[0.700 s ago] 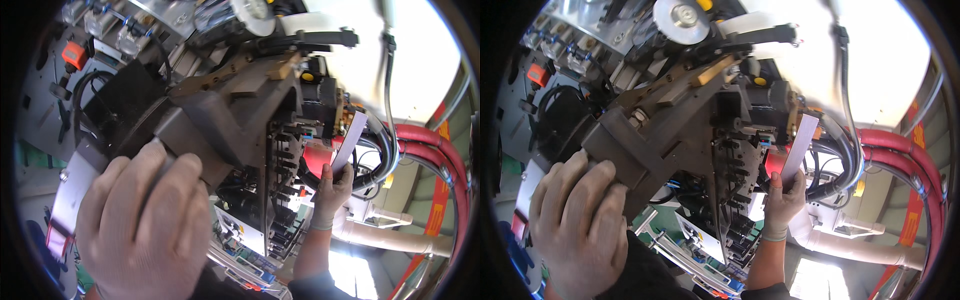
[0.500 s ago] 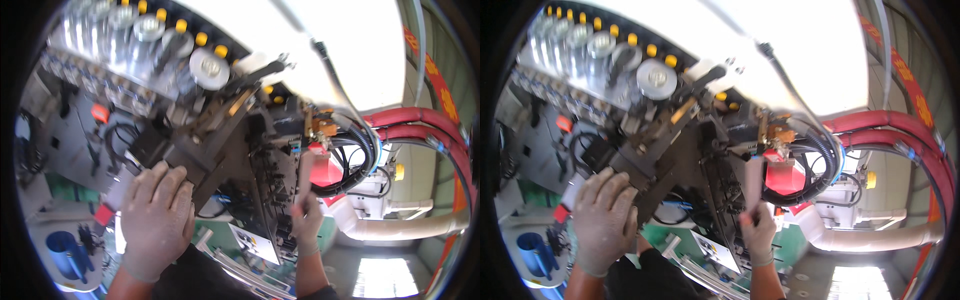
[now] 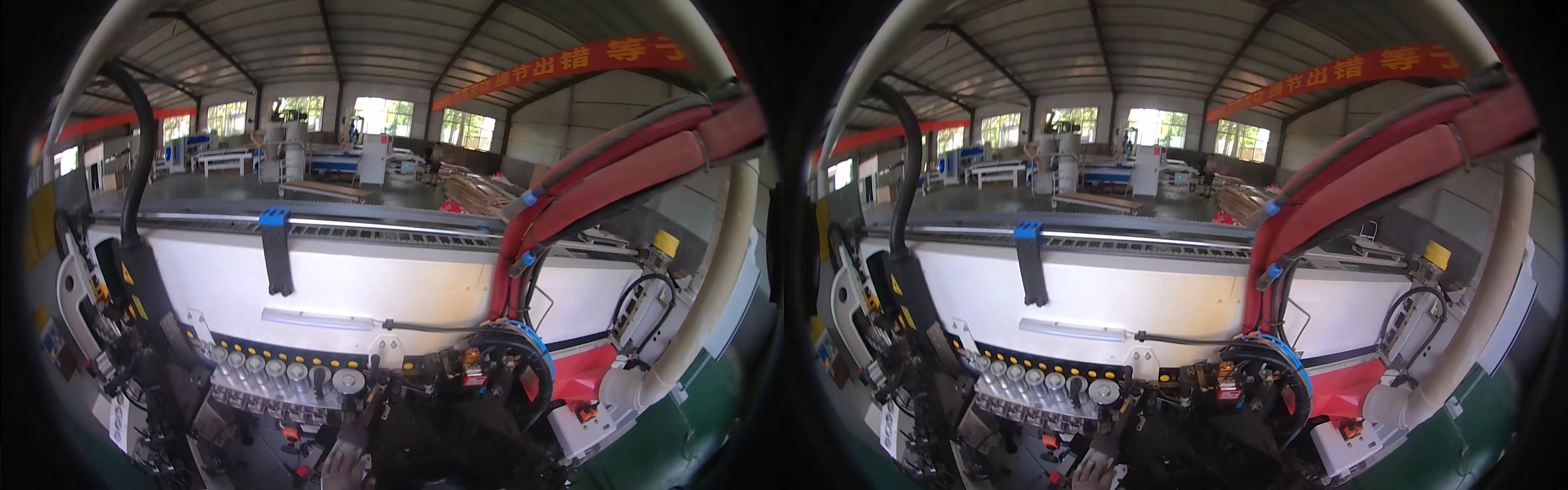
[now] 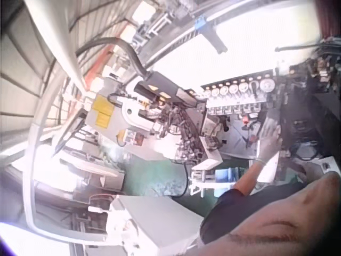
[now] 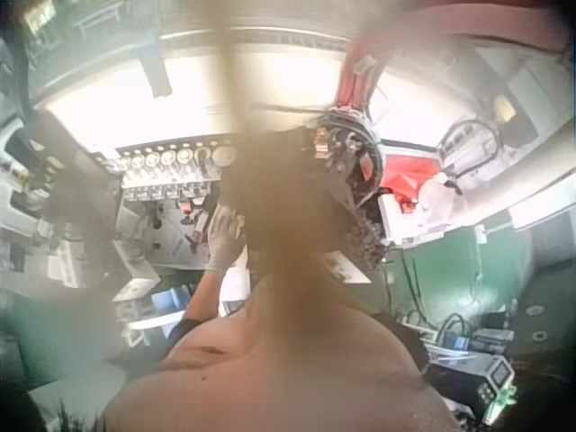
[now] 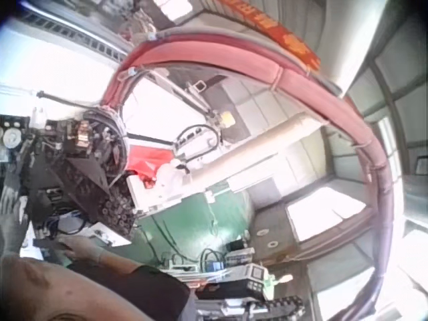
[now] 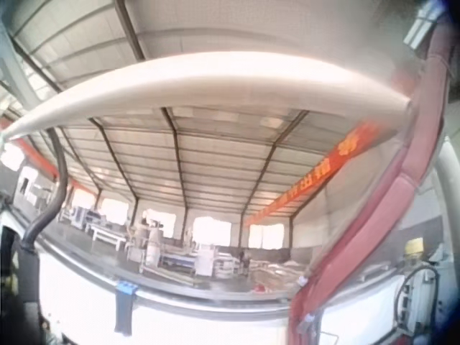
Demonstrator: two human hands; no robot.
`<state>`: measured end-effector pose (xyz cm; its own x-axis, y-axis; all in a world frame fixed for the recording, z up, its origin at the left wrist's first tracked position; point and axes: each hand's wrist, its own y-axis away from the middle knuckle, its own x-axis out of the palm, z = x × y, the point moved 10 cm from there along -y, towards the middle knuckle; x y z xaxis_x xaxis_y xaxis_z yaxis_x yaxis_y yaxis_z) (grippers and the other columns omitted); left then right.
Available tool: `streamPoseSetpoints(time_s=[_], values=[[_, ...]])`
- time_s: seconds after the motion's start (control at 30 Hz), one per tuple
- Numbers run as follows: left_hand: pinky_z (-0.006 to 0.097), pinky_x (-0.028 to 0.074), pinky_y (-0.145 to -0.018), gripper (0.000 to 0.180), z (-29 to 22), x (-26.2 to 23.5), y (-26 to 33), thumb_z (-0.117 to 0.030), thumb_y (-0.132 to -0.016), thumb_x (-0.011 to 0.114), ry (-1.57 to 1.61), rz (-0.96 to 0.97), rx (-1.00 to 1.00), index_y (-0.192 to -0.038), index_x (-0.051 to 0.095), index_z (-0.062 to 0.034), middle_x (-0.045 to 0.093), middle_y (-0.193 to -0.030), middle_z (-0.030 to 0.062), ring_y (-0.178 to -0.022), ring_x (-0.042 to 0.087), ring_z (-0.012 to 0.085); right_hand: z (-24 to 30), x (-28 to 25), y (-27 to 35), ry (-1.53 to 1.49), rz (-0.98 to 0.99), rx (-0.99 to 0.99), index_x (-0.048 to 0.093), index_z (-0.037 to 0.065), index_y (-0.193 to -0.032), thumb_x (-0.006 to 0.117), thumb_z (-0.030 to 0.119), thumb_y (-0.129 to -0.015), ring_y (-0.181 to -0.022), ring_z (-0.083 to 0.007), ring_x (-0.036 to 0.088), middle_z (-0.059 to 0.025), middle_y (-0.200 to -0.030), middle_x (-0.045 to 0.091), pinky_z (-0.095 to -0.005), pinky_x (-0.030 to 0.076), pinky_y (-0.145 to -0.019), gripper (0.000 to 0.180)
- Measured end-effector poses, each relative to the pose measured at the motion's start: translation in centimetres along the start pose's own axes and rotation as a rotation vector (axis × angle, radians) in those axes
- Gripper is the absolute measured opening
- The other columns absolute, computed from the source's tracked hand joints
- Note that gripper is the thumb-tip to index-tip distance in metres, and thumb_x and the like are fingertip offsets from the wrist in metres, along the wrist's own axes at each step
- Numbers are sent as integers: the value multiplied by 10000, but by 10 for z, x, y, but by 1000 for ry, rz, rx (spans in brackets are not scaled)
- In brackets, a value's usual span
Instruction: The person maintains industrial machinery by using a screwdriver to adjust components, handling a long metal rod, and using a screwdriver to probe and secure various internal parts of the machine's mechanism.
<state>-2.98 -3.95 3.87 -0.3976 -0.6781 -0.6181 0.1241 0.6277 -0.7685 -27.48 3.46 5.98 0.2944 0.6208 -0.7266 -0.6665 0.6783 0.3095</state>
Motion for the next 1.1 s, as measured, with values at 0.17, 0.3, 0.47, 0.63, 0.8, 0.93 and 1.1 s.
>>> streamPoseSetpoints(time_s=[0.17,0.3,0.47,0.63,0.8,0.93,1.1], values=[[491,533,-959,382,-104,-49,4,-275,-944,698,255,339,-175,-1269,693,-73,681,-1288,179,-1141,655,369,-6,-22,30,-7,-68,-52,653,100,-1198,729,377,-914,-964,-418,707,-191,-1033,706,-544,540,-828,404],[489,535,-968,390,-122,-16,9,-262,-952,695,341,401,-193,-1288,677,-65,681,-1290,184,-1146,657,372,-39,-12,55,60,-130,-112,705,113,-1101,744,412,-876,-906,-409,714,-177,-952,713,-541,542,-786,376],[486,537,-979,402,-137,20,16,-245,-961,691,431,487,-226,-1313,656,-55,680,-1293,190,-1152,659,375,-93,10,67,53,-144,-104,735,140,-1137,745,367,-853,-891,-412,717,-186,-926,724,-549,542,-775,364],[483,539,-990,414,-158,43,21,-229,-970,687,485,568,-230,-1338,636,-45,680,-1296,196,-1158,662,378,-96,-23,111,-101,-255,-142,686,244,-1403,735,310,-841,-930,-409,722,-194,-1017,751,-552,545,-805,568],[480,541,-1000,427,-172,55,26,-212,-980,683,499,622,-246,-1362,616,-35,679,-1299,202,-1165,664,381,-135,0,116,-282,-284,-165,697,182,-1361,737,317,-895,-837,-335,725,-163,-965,752,-494,551,-733,486],[478,543,-1009,438,-175,56,38,-199,-987,680,513,645,-281,-1382,599,-27,679,-1301,207,-1169,666,383,-175,34,104,-455,-201,-118,704,136,-1329,734,323,-934,-769,-283,721,-142,-928,751,-451,552,-682,439],[475,546,-1020,453,-175,56,58,-183,-997,676,531,676,-295,-1407,579,-17,679,-1304,213,-1176,668,386,-218,77,87,-617,-131,-59,713,77,-1290,731,332,-983,-684,-219,716,-114,-882,749,-398,554,-618,400]])
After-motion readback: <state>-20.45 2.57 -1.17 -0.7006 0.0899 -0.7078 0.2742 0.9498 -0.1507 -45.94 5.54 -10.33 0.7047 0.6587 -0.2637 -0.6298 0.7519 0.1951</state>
